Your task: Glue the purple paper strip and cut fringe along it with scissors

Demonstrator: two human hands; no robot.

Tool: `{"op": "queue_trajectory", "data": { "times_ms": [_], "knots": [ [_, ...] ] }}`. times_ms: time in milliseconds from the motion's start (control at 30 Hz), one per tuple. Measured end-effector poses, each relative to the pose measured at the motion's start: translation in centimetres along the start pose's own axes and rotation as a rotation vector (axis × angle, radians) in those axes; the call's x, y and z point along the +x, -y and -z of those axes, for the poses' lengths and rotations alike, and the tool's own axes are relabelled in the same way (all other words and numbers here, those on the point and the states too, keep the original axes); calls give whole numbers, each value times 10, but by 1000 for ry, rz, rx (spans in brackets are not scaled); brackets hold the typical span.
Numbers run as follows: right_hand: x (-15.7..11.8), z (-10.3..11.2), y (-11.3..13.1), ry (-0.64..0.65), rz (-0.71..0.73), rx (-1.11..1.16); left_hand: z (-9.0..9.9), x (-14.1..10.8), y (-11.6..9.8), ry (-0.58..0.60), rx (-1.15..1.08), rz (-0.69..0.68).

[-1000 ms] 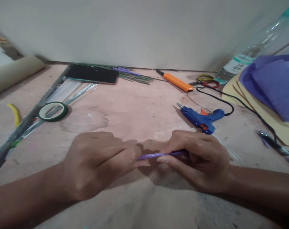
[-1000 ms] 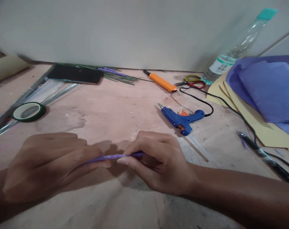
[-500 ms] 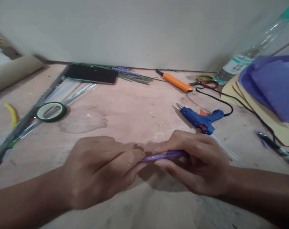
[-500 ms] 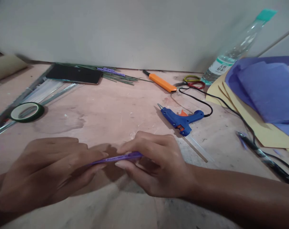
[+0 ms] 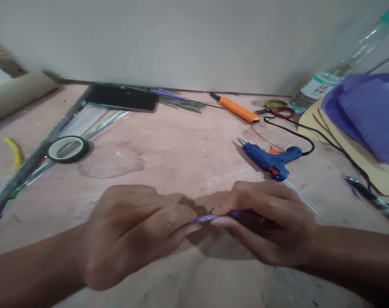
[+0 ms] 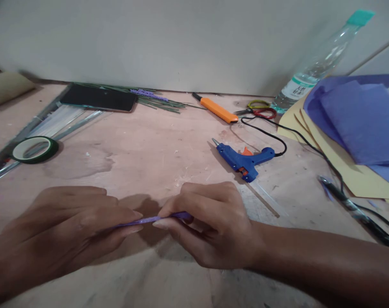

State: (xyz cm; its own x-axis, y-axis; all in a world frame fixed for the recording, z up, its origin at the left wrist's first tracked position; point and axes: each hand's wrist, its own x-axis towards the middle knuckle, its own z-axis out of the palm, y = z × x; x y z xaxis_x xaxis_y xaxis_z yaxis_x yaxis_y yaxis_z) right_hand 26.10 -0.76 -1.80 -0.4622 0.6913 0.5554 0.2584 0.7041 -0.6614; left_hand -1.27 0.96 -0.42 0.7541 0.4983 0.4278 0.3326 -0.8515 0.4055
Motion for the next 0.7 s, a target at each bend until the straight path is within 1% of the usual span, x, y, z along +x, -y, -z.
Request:
{"op": "queue_trajectory", "data": {
  "times_ms": [67, 133, 233, 267, 333, 367, 433, 500, 533, 600, 633, 700],
  "knots": [
    [2, 0, 0, -5, -5, 35, -1, 1, 1, -2, -13, 17],
    [2, -1, 0, -17, -20, 78, -2, 4, 2, -23, -16, 5],
    [-1, -2, -2, -49, -44, 99, -1, 7, 3, -64, 57, 5],
    [-2, -2, -2, -70, -70, 106, -1, 7, 3, -64, 78, 2],
    [-3, 0, -5, -110, -169, 141, 0, 6, 3, -61, 97, 6],
    [-1, 2, -7, -151, -216, 161, 0, 5, 2, -64, 97, 6],
    [6, 10, -13, -299, -258, 157, -1, 5, 2, -73, 92, 9],
    [17, 20, -19, -482, -255, 114, -2, 6, 3, -64, 75, 32],
    [23, 26, -22, -541, -247, 119, -4, 6, 4, -52, 65, 48],
    [33, 37, -24, -535, -258, 195, -6, 7, 7, -34, 40, 62],
    [36, 40, -24, -503, -266, 206, -7, 7, 9, -32, 16, 60],
    [38, 43, -20, -395, -273, 84, -8, 6, 12, -10, -61, 43]
  ]
}}
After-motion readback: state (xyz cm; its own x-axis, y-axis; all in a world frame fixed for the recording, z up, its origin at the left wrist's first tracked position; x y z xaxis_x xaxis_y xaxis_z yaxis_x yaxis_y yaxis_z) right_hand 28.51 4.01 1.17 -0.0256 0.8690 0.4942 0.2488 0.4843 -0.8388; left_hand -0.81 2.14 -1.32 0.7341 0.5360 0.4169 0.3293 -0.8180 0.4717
